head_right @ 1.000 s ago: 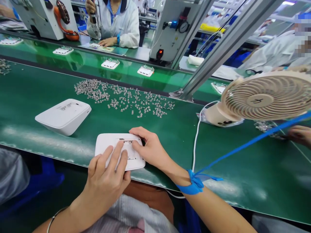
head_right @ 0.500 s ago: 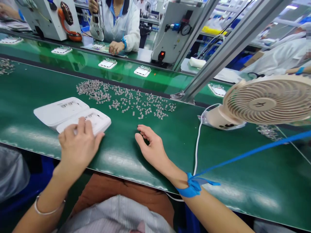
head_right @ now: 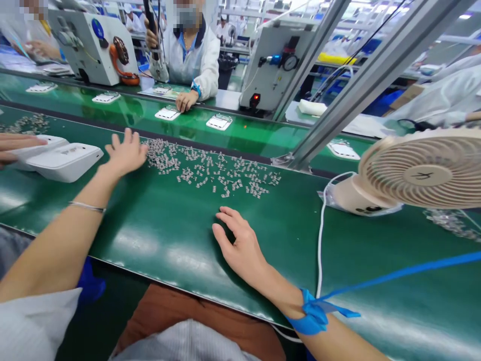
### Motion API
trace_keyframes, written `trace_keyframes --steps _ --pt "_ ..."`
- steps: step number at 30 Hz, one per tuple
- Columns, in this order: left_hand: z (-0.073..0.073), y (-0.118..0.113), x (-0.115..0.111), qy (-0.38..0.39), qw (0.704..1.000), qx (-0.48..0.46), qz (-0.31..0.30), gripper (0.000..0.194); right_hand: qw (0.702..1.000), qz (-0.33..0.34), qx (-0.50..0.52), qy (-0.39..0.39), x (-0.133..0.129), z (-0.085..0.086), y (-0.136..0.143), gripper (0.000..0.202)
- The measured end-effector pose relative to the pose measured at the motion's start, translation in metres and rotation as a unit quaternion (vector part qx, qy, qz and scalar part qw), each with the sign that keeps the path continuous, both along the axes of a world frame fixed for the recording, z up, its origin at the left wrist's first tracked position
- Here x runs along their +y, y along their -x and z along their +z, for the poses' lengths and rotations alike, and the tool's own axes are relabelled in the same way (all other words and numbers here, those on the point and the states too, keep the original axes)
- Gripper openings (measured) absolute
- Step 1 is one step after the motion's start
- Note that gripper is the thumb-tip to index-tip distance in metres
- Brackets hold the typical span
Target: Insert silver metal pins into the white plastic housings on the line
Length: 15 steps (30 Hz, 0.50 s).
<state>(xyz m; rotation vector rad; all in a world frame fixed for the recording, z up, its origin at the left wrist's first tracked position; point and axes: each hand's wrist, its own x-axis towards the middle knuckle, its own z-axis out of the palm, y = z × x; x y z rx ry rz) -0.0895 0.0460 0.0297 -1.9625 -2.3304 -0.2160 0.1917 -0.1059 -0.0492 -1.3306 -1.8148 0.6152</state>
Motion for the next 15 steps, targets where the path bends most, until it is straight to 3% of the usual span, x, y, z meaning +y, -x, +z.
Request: trace_keyframes --steps 3,7,10,15 --pt "-0.015 -0.010 0.025 0.037 0.998 -0.045 -0.011 0.063 1.000 0.005 -0.010 -0.007 0.001 0.000 -0.002 0.030" --pt "-0.027 -0.010 0.030 0.073 0.995 -0.049 -0.055 0.060 0.999 0.011 -0.029 -0.034 0.000 -0.002 -0.003 0.032" --pt "-0.028 -0.007 0.023 0.096 0.991 -0.044 -0.080 0.060 0.997 0.008 -0.051 -0.052 -0.002 -0.001 -0.003 0.033" --pt "-0.025 -0.005 0.022 0.082 0.995 -0.038 -0.049 0.069 0.994 0.014 -0.082 -0.067 -0.004 0.001 -0.002 0.034"
